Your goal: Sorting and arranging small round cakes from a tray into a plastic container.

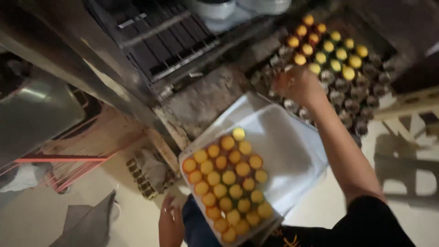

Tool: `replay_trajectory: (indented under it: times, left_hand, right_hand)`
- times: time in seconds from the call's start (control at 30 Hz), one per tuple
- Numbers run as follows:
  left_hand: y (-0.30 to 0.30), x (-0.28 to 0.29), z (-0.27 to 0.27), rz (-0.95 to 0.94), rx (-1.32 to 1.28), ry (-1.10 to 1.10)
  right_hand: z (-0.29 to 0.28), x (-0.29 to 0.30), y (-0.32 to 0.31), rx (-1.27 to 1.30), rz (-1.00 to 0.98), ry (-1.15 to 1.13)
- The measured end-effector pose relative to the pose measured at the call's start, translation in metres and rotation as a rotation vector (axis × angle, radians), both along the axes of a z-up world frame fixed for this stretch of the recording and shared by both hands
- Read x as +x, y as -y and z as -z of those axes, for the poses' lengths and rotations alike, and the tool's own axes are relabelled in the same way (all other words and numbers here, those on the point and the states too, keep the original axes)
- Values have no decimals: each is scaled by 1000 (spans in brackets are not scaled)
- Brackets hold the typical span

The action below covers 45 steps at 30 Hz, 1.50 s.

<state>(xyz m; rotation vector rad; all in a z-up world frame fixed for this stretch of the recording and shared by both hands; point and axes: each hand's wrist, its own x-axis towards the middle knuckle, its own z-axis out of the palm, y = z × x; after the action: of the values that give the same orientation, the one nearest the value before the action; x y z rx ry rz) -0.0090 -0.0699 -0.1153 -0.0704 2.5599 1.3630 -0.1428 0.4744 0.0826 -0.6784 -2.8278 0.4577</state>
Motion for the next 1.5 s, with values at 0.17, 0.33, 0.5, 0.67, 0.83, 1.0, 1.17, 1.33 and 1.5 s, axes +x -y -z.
replay_trajectory:
  times: [0.17, 0.33, 0.5, 0.67, 0.83, 1.0, 1.17, 1.33, 1.5]
  left_hand:
    - [-12, -10, -59, 83, -75, -85]
    - [-27, -8, -89, 91, 7, -63]
    - [-34, -2, -102, 108, 150, -27]
    - [-39, 5, -97, 248, 121, -74]
    - [-46, 6, -108, 259, 76, -123]
    - [-42, 9, -106, 205, 151, -4]
    - [-35, 12, -103, 205, 180, -46]
    - [-59, 15, -146, 69, 204, -281]
    - [-128, 10, -158, 425, 167, -748]
  right_hand:
    - [9, 157, 80, -391, -362, 576]
    - [-2, 200, 140, -216, -416, 677]
    - [-4, 216, 160, -165, -377, 564]
    - [16, 228, 159, -252, -450, 183]
    - [3, 230, 158, -384, -417, 145]
    - [3, 250, 139, -571, -416, 179]
    - [-16, 255, 148, -370, -280, 155]
    - [-22, 260, 156, -414, -312, 116]
    - [-2, 264, 143, -316, -314, 70]
